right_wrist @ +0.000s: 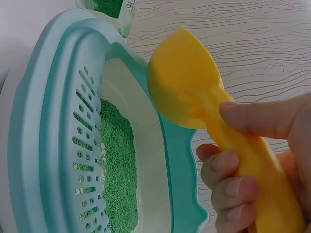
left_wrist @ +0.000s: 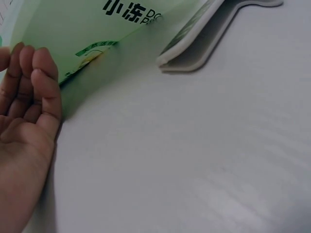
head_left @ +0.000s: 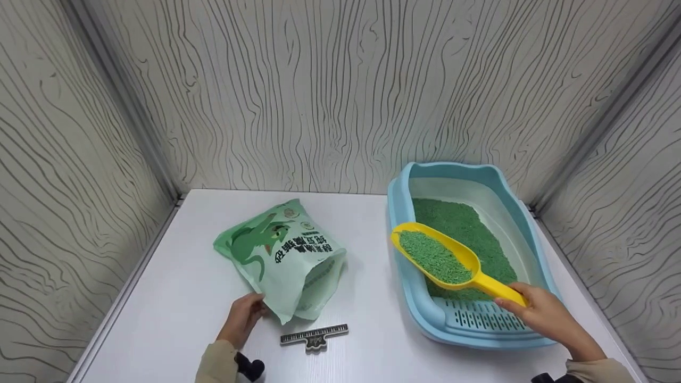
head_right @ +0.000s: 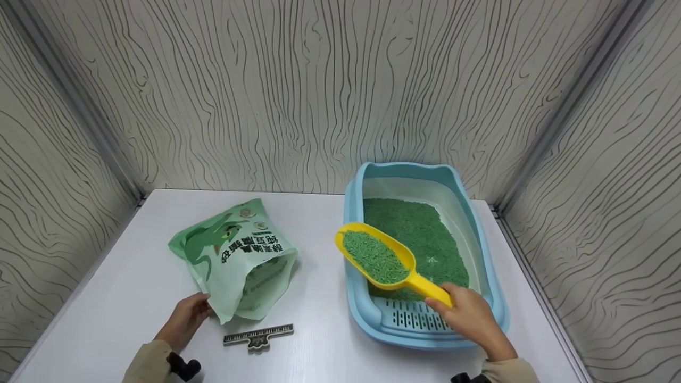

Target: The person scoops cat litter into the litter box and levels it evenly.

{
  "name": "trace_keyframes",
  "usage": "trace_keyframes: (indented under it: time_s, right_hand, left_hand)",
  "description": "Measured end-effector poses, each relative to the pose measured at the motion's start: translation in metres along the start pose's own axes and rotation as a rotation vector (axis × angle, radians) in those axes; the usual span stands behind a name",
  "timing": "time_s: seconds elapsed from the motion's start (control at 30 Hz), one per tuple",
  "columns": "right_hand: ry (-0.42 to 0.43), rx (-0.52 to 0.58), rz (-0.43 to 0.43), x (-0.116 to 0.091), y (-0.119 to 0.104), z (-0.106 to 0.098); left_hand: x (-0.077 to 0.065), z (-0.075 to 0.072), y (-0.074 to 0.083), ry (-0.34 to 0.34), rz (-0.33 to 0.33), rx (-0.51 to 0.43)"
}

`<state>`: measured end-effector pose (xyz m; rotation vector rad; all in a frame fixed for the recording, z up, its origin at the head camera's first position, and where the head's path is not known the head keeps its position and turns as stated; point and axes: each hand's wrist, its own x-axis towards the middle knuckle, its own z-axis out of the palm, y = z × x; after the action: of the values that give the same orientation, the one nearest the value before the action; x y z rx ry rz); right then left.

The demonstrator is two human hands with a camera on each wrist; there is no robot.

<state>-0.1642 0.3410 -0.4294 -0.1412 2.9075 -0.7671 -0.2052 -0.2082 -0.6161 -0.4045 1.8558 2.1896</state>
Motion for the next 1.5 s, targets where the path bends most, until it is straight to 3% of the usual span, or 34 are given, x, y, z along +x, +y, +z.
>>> trace_keyframes:
  time_s: [0.43, 0.7, 1.03, 1.5]
  right_hand:
    - [0.029, -0.026, 0.053, 0.002, 0.009, -0.004]
    - [0.013, -0.026, 0.13, 0.004, 0.015, -0.008]
    - [0.023, -0.033, 0.13, 0.002, 0.02, -0.012]
    - [-0.003, -0.022, 0.193, 0.008, 0.029, -0.014]
  left_hand:
    - [0.003, 0.002, 0.0, 0.04, -0.023, 0.002]
    - [0.004, 0.0, -0.001, 0.028, -0.004, -0.006]
    - [0.003, -0.001, -0.001, 0.012, -0.017, 0.006]
    - [0.006, 0.0, -0.001, 0.017, -0.014, -0.009]
